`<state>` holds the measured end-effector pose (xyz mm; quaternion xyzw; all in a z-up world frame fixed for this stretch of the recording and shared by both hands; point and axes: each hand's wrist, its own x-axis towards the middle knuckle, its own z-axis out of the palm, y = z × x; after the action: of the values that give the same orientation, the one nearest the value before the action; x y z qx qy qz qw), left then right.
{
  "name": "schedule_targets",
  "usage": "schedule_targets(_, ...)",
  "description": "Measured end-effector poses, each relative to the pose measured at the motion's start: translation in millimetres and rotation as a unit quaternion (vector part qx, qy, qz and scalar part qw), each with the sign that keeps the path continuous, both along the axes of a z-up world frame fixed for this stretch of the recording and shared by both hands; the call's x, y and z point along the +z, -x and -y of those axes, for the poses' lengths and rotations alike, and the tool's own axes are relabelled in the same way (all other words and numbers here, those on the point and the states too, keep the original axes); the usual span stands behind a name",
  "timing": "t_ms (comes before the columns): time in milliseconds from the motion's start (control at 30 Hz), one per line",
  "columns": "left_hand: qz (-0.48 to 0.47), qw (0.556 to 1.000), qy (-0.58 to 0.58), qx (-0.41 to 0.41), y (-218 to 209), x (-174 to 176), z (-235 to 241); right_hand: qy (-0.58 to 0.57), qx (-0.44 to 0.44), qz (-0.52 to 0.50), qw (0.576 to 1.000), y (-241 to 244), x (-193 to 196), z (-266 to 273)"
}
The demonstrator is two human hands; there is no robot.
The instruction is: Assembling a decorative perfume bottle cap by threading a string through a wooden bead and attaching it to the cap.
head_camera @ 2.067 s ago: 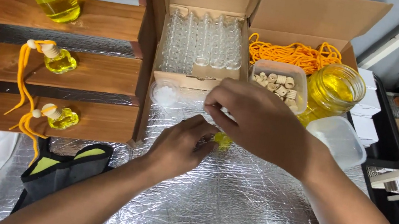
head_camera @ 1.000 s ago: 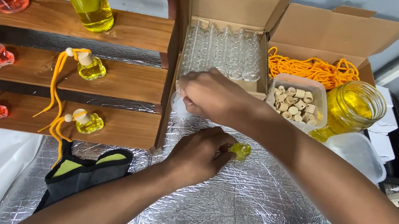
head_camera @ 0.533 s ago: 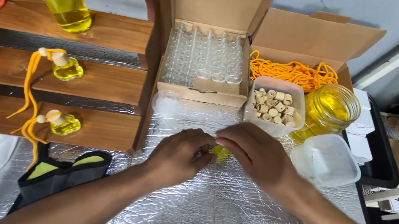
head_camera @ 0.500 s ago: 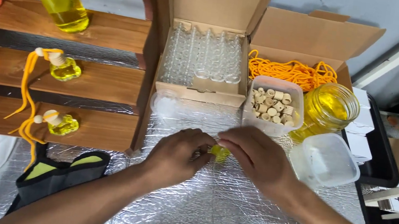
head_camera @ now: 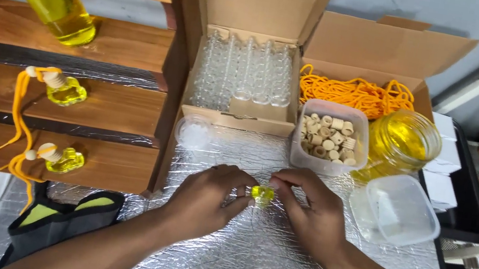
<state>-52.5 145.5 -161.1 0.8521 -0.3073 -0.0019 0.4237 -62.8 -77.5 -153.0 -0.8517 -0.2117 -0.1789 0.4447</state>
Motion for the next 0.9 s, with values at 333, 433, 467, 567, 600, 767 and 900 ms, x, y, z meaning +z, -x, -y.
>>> schedule_targets(333,0.002,1.000,-0.007,-0.006,-1.2,2.2,-0.5,-0.008,0.069,-0.033,0.997,-2.2,3.0,5.8)
schedule_targets(433,-0.003,1.000,-0.009,-0.004,-1.4,5.1,1.5,-0.011,0.095,-0.023,0.995,-2.6,8.7,2.2)
schedule_targets(467,-0.014,1.000,-0.004,0.014,-1.4,7.0,3.0,-0.044,0.075,-0.026,0.996,-2.1,13.5,-2.5)
schedule_targets(567,-0.022,0.999,-0.001,0.034,-1.0,9.0,5.0,-0.074,0.061,-0.027,0.995,-2.3,16.7,-5.4)
schedule_targets(600,-0.018,0.999,-0.001,0.036,-0.7,9.2,4.8,-0.072,0.066,-0.024,0.995,-2.7,16.0,-4.9)
schedule_targets(767,-0.016,0.999,0.002,0.038,-1.0,7.9,5.8,-0.058,0.092,-0.005,0.994,-5.8,11.7,-2.2)
schedule_targets(900,-0.012,0.999,-0.001,0.037,-1.7,2.9,3.9,-0.009,0.130,0.045,0.990,-7.0,16.7,1.3)
